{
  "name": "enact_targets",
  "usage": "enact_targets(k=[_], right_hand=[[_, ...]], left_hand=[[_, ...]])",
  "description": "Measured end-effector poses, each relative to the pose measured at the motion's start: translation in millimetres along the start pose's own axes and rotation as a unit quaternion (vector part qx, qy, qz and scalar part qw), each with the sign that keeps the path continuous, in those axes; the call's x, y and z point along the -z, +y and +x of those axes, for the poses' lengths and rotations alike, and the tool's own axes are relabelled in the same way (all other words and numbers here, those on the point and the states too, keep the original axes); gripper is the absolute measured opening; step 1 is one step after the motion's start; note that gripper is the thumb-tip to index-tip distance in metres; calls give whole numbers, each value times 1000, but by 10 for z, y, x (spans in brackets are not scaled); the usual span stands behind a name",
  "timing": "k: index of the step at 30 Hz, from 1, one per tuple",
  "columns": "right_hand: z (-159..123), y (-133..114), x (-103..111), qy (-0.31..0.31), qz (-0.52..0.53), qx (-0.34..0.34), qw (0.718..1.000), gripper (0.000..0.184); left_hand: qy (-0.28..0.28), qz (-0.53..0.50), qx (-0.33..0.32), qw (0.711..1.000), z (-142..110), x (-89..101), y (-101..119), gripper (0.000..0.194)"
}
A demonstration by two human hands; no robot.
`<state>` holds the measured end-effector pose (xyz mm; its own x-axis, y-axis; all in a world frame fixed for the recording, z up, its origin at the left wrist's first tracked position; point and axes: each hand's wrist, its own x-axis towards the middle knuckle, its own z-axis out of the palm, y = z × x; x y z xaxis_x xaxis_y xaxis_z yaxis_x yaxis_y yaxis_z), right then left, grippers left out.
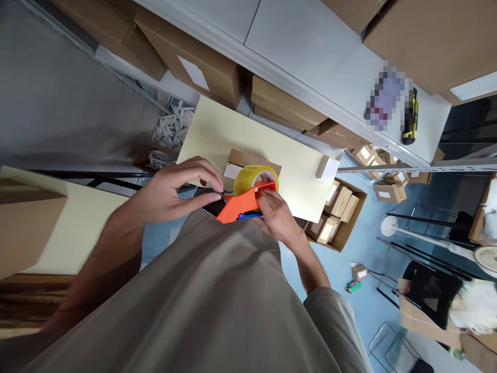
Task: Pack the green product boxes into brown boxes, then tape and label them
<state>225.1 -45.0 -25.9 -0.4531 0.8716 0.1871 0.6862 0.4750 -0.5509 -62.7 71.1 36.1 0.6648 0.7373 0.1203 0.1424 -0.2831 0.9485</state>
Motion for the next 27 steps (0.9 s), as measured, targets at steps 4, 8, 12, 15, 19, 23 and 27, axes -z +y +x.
enact_targets(k=[4,8,12,15,19,23,27], right_hand=[[1,2,59,-31,-20,2,999,21],[31,-6,153,-47,-30,6,998,21],[64,-10,237,-73,-32,-2,997,25],[104,4,245,-102,-23,-38,994,25],[223,63,163,-148,7,-131,980,44],[372,157,74,-221,46,-227,947,61],[455,263,82,-292,58,-264,917,60]], left_hand=[[-8,-17,34,999,-20,-10,-56,23],[-6,-52,81,995,-53,-41,-132,34],[-4,-80,83,993,-91,-76,-189,34],[31,-88,105,990,-118,-137,-266,34],[92,-128,198,967,-139,-328,-533,43],[134,-214,278,927,-176,-616,-924,48],[163,-234,314,906,-227,-856,-1186,47]])
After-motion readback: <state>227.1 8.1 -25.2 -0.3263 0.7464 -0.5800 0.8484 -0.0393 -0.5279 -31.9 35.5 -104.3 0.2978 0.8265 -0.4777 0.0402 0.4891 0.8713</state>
